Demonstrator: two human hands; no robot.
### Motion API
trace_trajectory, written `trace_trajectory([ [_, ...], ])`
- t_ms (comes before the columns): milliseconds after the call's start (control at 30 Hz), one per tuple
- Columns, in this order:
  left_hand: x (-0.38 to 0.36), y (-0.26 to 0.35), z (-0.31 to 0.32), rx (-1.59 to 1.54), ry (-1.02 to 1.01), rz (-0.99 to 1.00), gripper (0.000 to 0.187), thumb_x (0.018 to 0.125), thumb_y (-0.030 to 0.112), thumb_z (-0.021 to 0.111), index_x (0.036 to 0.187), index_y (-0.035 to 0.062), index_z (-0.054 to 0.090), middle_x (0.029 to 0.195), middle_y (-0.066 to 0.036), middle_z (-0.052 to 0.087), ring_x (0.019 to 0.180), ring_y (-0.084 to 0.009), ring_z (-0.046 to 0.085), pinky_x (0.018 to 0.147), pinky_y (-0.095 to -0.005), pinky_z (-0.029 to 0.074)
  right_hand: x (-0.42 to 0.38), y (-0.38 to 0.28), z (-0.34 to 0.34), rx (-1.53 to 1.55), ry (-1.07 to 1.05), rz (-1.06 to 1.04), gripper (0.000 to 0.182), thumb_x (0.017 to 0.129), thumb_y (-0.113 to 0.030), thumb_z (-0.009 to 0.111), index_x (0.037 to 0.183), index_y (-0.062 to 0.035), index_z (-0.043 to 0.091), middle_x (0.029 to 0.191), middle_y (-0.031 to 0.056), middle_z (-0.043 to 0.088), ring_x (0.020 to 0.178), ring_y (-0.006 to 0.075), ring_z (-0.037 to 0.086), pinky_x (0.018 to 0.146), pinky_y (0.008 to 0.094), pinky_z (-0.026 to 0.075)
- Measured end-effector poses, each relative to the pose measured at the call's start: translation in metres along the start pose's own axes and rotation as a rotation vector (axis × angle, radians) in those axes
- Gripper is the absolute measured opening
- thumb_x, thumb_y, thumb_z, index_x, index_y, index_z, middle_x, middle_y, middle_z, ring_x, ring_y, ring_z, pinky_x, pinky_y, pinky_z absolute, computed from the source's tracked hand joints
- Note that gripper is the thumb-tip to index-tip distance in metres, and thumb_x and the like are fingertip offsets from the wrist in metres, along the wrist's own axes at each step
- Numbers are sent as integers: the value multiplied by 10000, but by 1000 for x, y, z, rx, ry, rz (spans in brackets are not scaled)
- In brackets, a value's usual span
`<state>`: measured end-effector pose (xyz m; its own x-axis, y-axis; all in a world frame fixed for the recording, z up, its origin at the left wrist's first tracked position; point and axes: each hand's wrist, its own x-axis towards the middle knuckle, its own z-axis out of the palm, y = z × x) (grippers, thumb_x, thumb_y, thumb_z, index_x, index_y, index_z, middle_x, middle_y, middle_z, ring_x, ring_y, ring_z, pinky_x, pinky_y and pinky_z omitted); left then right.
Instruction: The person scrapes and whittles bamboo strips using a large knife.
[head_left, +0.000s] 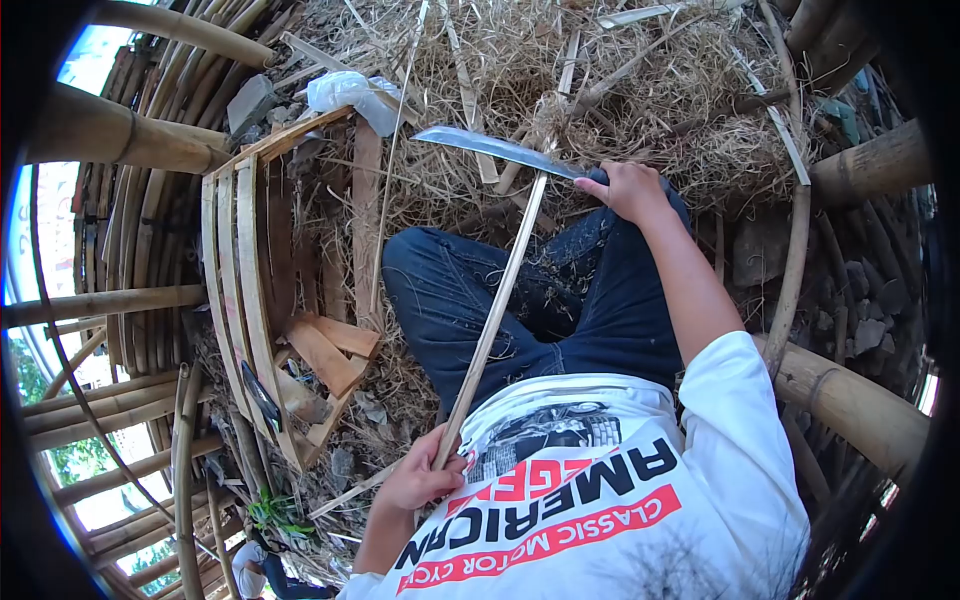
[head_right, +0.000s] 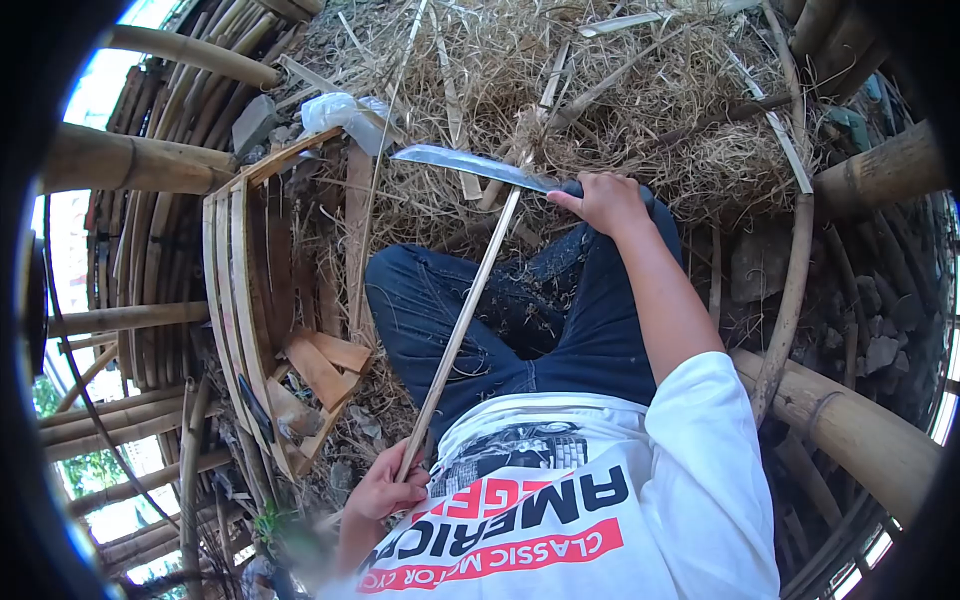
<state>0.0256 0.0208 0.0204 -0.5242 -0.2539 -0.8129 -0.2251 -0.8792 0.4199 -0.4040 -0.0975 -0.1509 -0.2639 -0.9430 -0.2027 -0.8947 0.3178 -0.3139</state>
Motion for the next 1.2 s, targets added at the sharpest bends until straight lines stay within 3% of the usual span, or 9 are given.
trace_trajectory([
  [200,13,-4,-3,29,-18,-30,469,729,-119,611,1118,62,422,679,36,378,539,-54,403,466,-209,325,-28,-15,-5,13,-4,8,683,857,-704,501,894,-42,667,810,206,691,839,383,681,779,493,524],
  [267,24,-3,3,33,30,3,443,696,-128,628,1007,101,408,671,44,361,523,-43,383,421,-198,287,-44,-23,-6,32,-85,-148,681,845,-714,507,873,-52,664,735,197,677,758,381,683,713,485,536],
  [400,25,-7,1,190,76,-10,456,691,-144,589,1052,80,423,742,34,376,568,-56,404,443,-209,314,-55,-29,-10,1,-170,-281,697,818,-746,511,819,-66,664,705,183,669,728,372,682,687,474,537],
  [533,10,-4,12,354,119,64,512,693,-156,550,1141,63,435,751,29,374,581,-66,410,460,-221,340,-8,8,-12,7,-66,-23,711,820,-750,503,896,-73,704,827,181,698,832,353,690,772,463,536],
  [733,6,-3,-5,207,97,26,587,713,-116,565,1270,25,443,821,21,434,732,-57,443,608,-217,385,-4,-11,-9,55,25,16,676,836,-699,538,829,-36,672,800,208,688,807,376,687,746,477,540],
  [1000,13,6,7,544,198,-41,470,779,-43,602,1227,10,469,826,0,503,751,-64,488,648,-238,422,-43,-22,-15,-87,-143,-277,688,814,-741,524,818,-65,652,718,179,668,737,353,686,679,463,536],
  [1067,13,9,16,463,203,-132,491,774,-24,599,1243,-5,456,868,-35,532,799,-95,518,687,-251,441,-17,0,-13,-31,-92,-153,694,812,-740,525,867,-68,688,788,168,698,805,347,694,732,459,538],
  [1133,24,3,17,605,189,-22,528,762,-15,592,1266,-22,435,900,-69,541,844,-139,536,740,-267,459,10,15,-2,-108,28,41,704,809,-739,530,890,-60,698,813,159,705,819,339,697,748,461,540],
  [1200,33,-10,10,545,225,84,545,761,-11,592,1277,-44,420,948,-108,567,878,-160,543,787,-282,468,22,8,1,-91,87,15,705,815,-731,530,881,-49,694,820,175,703,818,344,697,755,469,542],
])
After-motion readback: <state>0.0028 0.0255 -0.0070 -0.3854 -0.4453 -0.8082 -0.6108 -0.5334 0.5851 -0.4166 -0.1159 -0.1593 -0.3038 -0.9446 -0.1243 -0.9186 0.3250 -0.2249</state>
